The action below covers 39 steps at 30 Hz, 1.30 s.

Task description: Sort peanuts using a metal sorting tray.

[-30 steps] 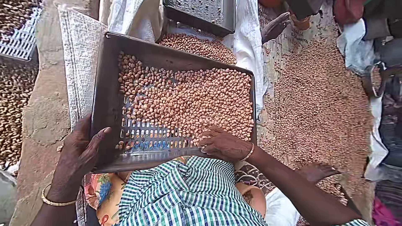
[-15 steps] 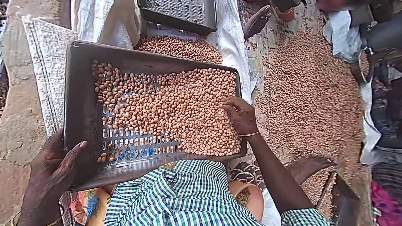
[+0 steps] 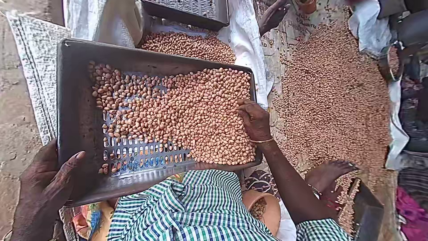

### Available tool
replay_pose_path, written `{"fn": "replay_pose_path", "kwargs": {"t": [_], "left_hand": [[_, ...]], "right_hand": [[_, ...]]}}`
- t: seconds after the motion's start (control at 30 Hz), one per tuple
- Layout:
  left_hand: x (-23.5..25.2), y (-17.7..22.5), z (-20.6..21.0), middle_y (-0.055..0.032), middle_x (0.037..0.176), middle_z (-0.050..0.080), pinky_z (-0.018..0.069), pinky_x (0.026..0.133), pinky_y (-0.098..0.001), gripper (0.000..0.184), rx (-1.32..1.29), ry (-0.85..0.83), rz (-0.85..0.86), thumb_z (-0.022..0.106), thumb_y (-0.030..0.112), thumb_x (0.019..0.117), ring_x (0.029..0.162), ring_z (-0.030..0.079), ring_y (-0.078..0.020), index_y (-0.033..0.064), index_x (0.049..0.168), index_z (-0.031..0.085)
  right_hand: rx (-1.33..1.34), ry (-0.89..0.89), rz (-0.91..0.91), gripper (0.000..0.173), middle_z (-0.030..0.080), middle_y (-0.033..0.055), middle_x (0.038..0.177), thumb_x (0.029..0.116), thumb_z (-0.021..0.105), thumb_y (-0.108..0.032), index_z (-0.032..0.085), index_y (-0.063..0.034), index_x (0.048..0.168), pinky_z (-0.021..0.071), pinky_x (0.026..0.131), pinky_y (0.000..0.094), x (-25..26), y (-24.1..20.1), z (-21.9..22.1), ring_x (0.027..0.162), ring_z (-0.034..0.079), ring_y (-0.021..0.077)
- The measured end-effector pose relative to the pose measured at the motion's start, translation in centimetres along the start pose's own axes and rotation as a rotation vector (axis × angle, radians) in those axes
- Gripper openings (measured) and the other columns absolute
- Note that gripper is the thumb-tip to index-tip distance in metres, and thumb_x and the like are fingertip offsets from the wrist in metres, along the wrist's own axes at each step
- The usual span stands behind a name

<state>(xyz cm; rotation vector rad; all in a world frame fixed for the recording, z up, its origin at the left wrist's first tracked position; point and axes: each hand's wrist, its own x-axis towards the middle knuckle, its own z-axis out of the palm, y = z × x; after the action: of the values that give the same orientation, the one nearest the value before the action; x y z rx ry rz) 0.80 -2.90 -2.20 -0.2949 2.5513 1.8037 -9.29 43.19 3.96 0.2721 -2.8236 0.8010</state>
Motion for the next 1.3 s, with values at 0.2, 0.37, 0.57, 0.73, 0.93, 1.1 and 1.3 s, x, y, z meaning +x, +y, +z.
{"fn": "replay_pose_path", "kwargs": {"t": [0.2, 0.37, 0.57, 0.73, 0.93, 1.1, 1.3], "left_hand": [[0.1, 0.0, 0.0, -0.0011, 0.127, 0.062, 0.0515, 0.096, -0.0132, 0.059, -0.033, -0.006, 0.01, 0.057, 0.025, 0.1, 0.108, 0.062, 0.008, -0.0076, 0.146, 0.038], [-0.1, 0.1, 0.0, -0.0016, 0.126, 0.062, 0.0515, 0.094, -0.0125, 0.058, -0.014, 0.006, -0.005, 0.056, 0.022, 0.0993, 0.106, 0.062, 0.0086, -0.0077, 0.145, 0.038], [0.1, -0.7, -0.2, -0.0029, 0.126, 0.063, 0.052, 0.094, -0.0136, 0.059, -0.01, 0.006, 0.007, 0.058, 0.024, 0.0994, 0.106, 0.063, 0.0076, -0.0079, 0.145, 0.039], [0.1, 0.4, 0.1, 0.0007, 0.123, 0.063, 0.0517, 0.093, -0.0124, 0.057, -0.038, 0.014, -0.015, 0.058, 0.022, 0.098, 0.105, 0.062, 0.0089, -0.007, 0.144, 0.039], [0.2, -0.1, 0.1, 0.0008, 0.122, 0.063, 0.0523, 0.093, -0.0127, 0.056, -0.027, 0.012, -0.014, 0.058, 0.022, 0.0984, 0.104, 0.063, 0.0087, -0.0064, 0.144, 0.04], [0.1, 0.2, 0.2, -0.0021, 0.124, 0.063, 0.0512, 0.093, -0.0121, 0.056, -0.011, 0.023, 0.021, 0.057, 0.022, 0.0982, 0.105, 0.062, 0.0093, -0.0105, 0.141, 0.041], [0.1, 0.2, 0.1, 0.0004, 0.125, 0.063, 0.0518, 0.095, -0.0129, 0.057, -0.046, 0.012, 0.009, 0.058, 0.021, 0.0982, 0.107, 0.062, 0.0081, -0.008, 0.144, 0.04]], "right_hand": [[0.395, 0.057, 0.233, 0.012, 0.068, 0.0144, 0.121, 0.0964, 0.059, 0.002, 0.067, 0.0089, 0.102, 0.0513, 0.1, 0.0227, 0.3, 0.1, -0.9, 0.116, 0.064, 0.0103], [0.033, -0.004, 0.119, 0.017, 0.067, 0.0264, 0.128, 0.0971, 0.059, 0.002, 0.073, 0.0097, 0.104, 0.0469, 0.107, 0.0351, 0.3, -0.4, -0.9, 0.125, 0.063, 0.0319], [-0.124, -0.195, 0.057, 0.021, 0.061, 0.0323, 0.134, 0.0957, 0.061, 0.003, 0.071, 0.0137, 0.11, 0.0484, 0.106, 0.049, 0.3, -1.2, -0.7, 0.124, 0.062, 0.0456], [0.466, 0.164, 0.26, 0.01, 0.073, 0.0081, 0.109, 0.0969, 0.057, 0.004, 0.066, 0.0063, 0.095, 0.0564, 0.088, 0.0211, 0.8, -0.1, -0.4, 0.1, 0.07, 0.0089], [0.365, 0.085, 0.435, 0.012, 0.053, -0.0016, 0.081, 0.0986, 0.057, -0.002, 0.066, -0.0008, 0.107, 0.0394, 0.057, 0.0148, 5.2, 1.3, -1.0, 0.06, 0.045, 0.0009], [-0.073, -0.117, 0.276, 0.022, 0.067, 0.0246, 0.102, 0.0984, 0.065, -0.009, 0.073, 0.0061, 0.112, 0.0477, 0.087, 0.0416, 6.9, 1.3, -0.4, 0.087, 0.062, 0.0289], [1.019, 0.23, 0.5, 0.024, 0.057, -0.0097, 0.075, 0.1026, 0.037, -0.004, 0.055, -0.0161, 0.092, 0.0472, 0.057, 0.0148, 5.7, 2.0, -1.4, 0.06, 0.053, -0.0008]]}}
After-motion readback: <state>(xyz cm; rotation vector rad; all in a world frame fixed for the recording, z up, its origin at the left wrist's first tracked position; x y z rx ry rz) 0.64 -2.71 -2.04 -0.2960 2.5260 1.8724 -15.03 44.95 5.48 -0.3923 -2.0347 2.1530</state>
